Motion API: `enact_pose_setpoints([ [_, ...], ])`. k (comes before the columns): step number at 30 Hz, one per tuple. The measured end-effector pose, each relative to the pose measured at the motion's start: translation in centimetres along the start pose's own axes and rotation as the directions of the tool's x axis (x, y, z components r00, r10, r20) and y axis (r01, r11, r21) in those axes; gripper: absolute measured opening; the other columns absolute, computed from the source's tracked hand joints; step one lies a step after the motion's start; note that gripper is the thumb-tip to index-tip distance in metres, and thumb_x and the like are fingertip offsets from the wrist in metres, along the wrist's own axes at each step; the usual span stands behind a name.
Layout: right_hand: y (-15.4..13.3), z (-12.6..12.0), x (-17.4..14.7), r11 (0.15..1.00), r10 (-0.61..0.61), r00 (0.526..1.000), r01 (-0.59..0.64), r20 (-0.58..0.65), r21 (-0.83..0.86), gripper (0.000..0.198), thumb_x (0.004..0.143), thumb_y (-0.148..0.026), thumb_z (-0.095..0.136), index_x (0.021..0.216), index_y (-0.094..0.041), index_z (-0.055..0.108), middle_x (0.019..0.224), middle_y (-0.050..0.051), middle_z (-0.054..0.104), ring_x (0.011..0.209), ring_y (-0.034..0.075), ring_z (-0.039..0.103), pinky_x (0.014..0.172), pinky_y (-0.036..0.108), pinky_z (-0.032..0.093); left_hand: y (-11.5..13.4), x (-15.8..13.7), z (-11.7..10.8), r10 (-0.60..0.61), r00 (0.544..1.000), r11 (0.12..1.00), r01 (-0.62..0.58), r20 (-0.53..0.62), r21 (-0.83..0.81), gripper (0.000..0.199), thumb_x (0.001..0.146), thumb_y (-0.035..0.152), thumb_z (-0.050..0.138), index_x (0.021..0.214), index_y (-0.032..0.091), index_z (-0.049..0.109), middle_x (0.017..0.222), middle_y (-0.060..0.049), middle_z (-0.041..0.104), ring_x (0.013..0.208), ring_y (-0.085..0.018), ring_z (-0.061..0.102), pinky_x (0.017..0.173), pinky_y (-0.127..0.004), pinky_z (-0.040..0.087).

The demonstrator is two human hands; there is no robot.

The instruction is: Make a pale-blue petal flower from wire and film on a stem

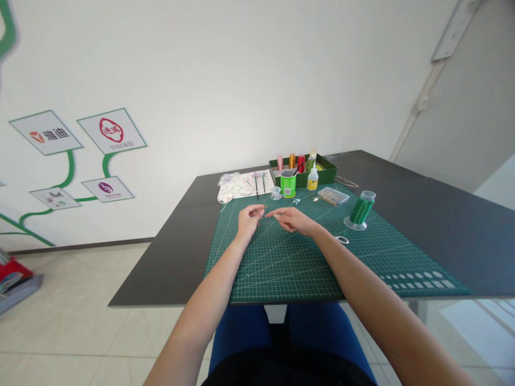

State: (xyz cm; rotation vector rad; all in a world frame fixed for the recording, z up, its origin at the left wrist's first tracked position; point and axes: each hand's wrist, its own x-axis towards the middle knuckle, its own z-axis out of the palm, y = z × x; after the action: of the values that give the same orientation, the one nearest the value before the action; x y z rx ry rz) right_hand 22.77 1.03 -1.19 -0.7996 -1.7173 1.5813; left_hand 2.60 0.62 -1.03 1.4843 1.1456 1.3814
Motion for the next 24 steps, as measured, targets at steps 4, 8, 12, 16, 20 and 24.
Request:
enact_pose_setpoints([
  [4,-0.2,-0.04,-0.16,0.999,0.007,1.0,-0.007,0.013,-0.042,0.057,0.089,-0.047,0.063,0.129,-0.007,0.067,0.043,-0.01,0.044,0.036,0.007,0.032,0.037,0.02,0.019,-0.09,0.0,-0.1,0.019,1.0,0.998,-0.018,-0.015,0.054,0.023,0.078,0.024,0.074,0.098,0.014,0.079,0.081,-0.006,0.071,0.059,-0.011,0.056,0.045,-0.019,0.039],
  [8,-0.44,0.23,-0.29,0.995,0.02,0.999,-0.016,0.037,-0.099,0.058,0.089,-0.046,0.062,0.131,-0.006,0.066,0.043,-0.01,0.045,0.037,0.007,0.033,0.038,0.02,0.023,-0.36,0.14,-0.08,0.054,0.998,0.992,-0.051,-0.024,0.117,0.02,0.079,0.019,0.071,0.097,0.015,0.079,0.085,-0.007,0.071,0.062,-0.012,0.058,0.046,-0.019,0.041],
  [12,-0.48,0.46,-0.26,0.992,0.01,0.998,-0.002,0.064,-0.127,0.059,0.089,-0.045,0.063,0.131,-0.005,0.066,0.042,-0.01,0.045,0.037,0.007,0.034,0.039,0.021,0.024,-0.44,0.2,-0.07,0.131,0.991,0.969,-0.125,-0.016,0.211,0.017,0.08,0.012,0.07,0.094,0.016,0.079,0.087,-0.006,0.072,0.069,-0.012,0.062,0.059,-0.022,0.05],
  [16,-0.39,0.31,-0.2,0.992,-0.001,0.998,0.009,0.059,-0.126,0.057,0.089,-0.045,0.062,0.131,-0.006,0.066,0.041,-0.01,0.045,0.036,0.007,0.034,0.038,0.02,0.025,-0.25,0.09,-0.14,0.221,0.975,0.929,-0.212,0.004,0.304,0.017,0.081,0.007,0.071,0.092,0.017,0.078,0.085,-0.004,0.073,0.071,-0.013,0.064,0.072,-0.026,0.053],
  [20,-0.53,0.06,-0.27,0.992,-0.028,0.999,0.032,0.034,-0.12,0.056,0.09,-0.045,0.061,0.131,-0.007,0.067,0.042,-0.01,0.045,0.035,0.007,0.033,0.037,0.02,0.022,-0.08,-0.09,-0.13,0.28,0.959,0.87,-0.274,0.045,0.409,0.019,0.081,0.002,0.07,0.09,0.017,0.077,0.084,-0.003,0.072,0.073,-0.013,0.064,0.075,-0.027,0.053],
  [24,-0.84,-0.11,-0.32,0.993,-0.048,0.999,0.047,-0.002,-0.11,0.055,0.09,-0.047,0.061,0.127,-0.007,0.069,0.042,-0.009,0.046,0.034,0.007,0.033,0.035,0.02,0.021,-0.02,-0.3,-0.07,0.312,0.941,0.795,-0.334,0.131,0.506,0.022,0.083,-0.001,0.067,0.091,0.017,0.077,0.085,-0.003,0.071,0.075,-0.014,0.063,0.075,-0.026,0.05],
])
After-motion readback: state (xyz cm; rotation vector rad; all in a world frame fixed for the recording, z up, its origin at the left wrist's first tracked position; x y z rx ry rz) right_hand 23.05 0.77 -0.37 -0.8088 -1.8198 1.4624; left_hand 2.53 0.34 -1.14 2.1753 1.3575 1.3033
